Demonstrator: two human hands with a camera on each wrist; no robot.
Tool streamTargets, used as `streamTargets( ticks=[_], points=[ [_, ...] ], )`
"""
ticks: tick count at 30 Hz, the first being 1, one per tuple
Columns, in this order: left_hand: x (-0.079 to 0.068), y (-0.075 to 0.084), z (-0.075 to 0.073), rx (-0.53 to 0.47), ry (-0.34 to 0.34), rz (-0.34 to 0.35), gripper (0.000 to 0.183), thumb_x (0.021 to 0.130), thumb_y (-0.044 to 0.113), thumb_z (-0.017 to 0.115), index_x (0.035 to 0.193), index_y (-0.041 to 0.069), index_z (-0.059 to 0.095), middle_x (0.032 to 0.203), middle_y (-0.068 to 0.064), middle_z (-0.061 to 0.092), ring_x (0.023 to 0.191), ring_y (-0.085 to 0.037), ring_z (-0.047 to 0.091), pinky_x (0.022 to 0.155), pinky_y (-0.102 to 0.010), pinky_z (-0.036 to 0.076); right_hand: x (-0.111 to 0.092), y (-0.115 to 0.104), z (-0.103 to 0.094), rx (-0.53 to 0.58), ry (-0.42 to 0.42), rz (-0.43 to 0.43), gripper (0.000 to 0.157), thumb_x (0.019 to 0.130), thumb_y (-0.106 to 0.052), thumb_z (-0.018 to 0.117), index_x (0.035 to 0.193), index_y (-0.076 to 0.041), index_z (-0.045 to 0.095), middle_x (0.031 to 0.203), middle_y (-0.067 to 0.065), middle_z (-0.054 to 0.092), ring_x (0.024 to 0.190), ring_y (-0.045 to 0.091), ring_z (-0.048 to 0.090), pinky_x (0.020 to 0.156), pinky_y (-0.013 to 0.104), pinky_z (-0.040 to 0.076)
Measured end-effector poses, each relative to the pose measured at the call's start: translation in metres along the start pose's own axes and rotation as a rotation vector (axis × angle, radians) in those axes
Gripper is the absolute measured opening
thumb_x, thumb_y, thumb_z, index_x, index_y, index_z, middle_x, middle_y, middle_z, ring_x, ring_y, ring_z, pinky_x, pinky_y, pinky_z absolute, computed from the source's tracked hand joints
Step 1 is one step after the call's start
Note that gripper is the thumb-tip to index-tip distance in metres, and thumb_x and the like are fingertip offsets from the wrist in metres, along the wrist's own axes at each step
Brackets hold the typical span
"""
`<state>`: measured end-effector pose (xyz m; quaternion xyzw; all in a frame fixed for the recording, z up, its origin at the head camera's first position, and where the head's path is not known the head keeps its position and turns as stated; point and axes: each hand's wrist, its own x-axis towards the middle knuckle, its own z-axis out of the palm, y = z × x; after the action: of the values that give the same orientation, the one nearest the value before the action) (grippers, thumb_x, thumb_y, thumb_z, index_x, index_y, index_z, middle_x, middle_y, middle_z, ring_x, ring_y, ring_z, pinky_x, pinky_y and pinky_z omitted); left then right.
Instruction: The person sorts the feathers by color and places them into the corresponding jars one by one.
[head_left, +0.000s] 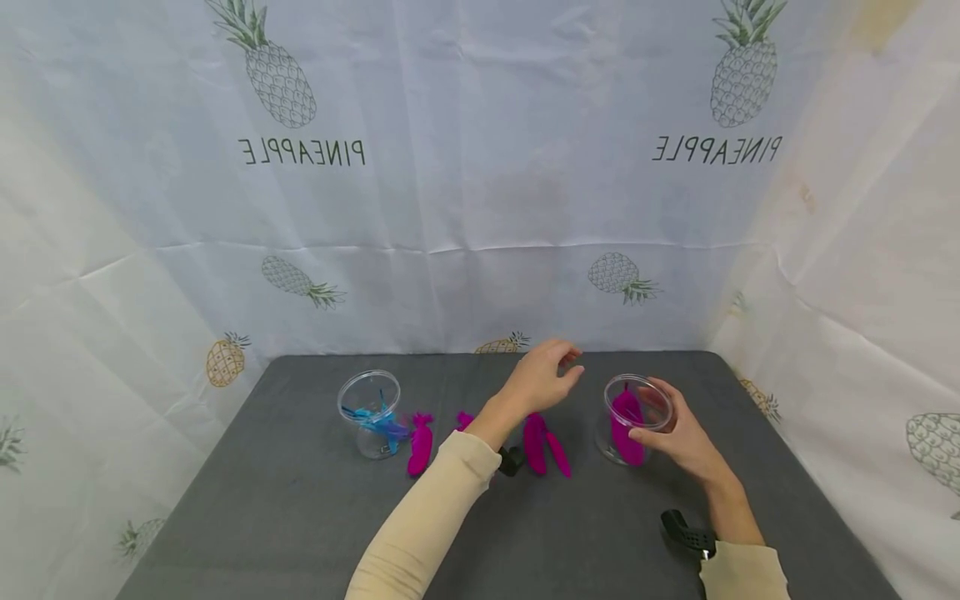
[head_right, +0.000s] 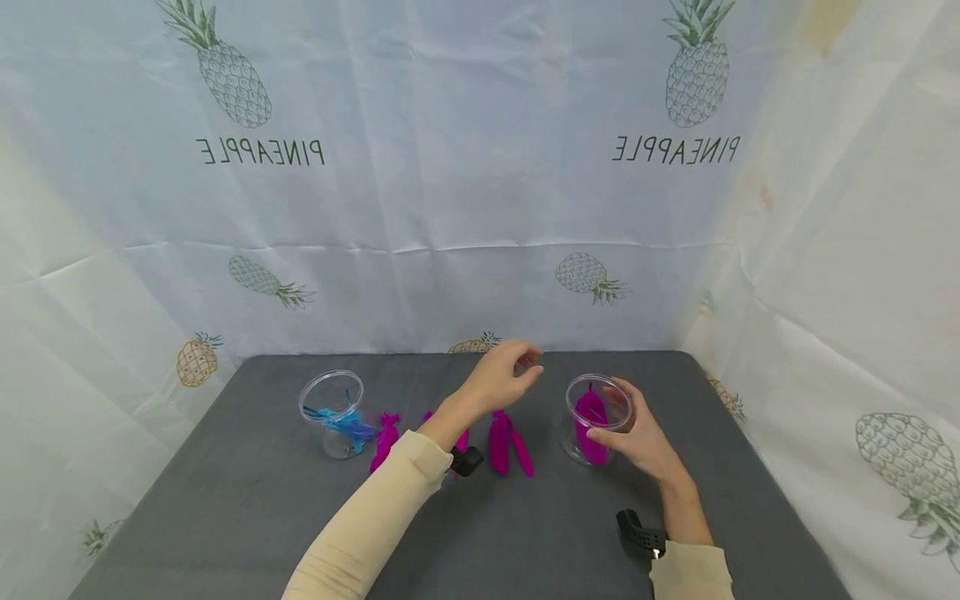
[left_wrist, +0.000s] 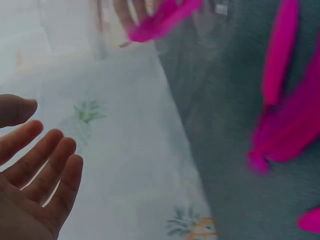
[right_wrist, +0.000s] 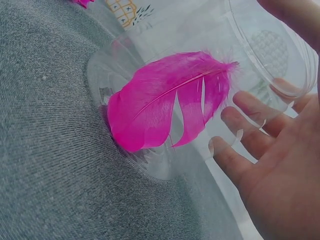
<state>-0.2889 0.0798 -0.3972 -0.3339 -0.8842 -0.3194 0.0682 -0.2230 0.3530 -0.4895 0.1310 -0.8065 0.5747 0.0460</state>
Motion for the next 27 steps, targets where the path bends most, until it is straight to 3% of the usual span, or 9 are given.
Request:
streamTargets(
  ticks=[5, 14, 20, 27],
  points=[
    [-0.010, -0.021, 0.007, -0.028, -0.037, -0.076, 0.031, 0.104, 0.028, 0.061, 0.132, 0.013, 0.063, 0.124, 0.000, 0.062, 0.114, -0.018, 0.060, 0.096, -0.030, 0.050, 0.000, 0.002, 0.000, -0.004, -0.002, -0.013, 0.091, 0.090, -0.003, 0.075, 0.158, -0.003, 0.014, 0.155, 0.027, 0.034, 0.143, 0.050, 0.029, 0.100, 0.011, 0.038],
    [-0.025, -0.059, 0.022, -0.191, -0.089, -0.220, 0.037, 0.101, 0.025, 0.066, 0.133, 0.008, 0.061, 0.128, -0.011, 0.062, 0.116, -0.025, 0.059, 0.097, -0.040, 0.050, 0.000, 0.003, -0.001, -0.005, 0.001, -0.022, 0.091, 0.090, -0.002, 0.075, 0.158, -0.003, 0.014, 0.155, 0.027, 0.035, 0.143, 0.050, 0.027, 0.099, 0.009, 0.037],
    [-0.034, -0.074, 0.027, -0.284, -0.137, -0.326, 0.045, 0.096, 0.021, 0.073, 0.135, 0.002, 0.059, 0.127, -0.015, 0.061, 0.114, -0.028, 0.059, 0.094, -0.045, 0.051, 0.000, 0.004, -0.001, -0.009, 0.002, -0.031, 0.091, 0.090, -0.002, 0.075, 0.158, -0.003, 0.014, 0.155, 0.028, 0.035, 0.143, 0.048, 0.028, 0.099, 0.008, 0.037],
    [-0.040, -0.086, 0.035, -0.273, -0.208, -0.399, 0.053, 0.090, 0.020, 0.081, 0.135, 0.004, 0.060, 0.122, -0.013, 0.063, 0.112, -0.030, 0.060, 0.093, -0.046, 0.051, 0.001, 0.006, -0.002, -0.004, -0.008, -0.048, 0.090, 0.091, 0.000, 0.073, 0.158, -0.003, 0.014, 0.155, 0.028, 0.033, 0.144, 0.043, 0.029, 0.101, 0.007, 0.035]
  ],
)
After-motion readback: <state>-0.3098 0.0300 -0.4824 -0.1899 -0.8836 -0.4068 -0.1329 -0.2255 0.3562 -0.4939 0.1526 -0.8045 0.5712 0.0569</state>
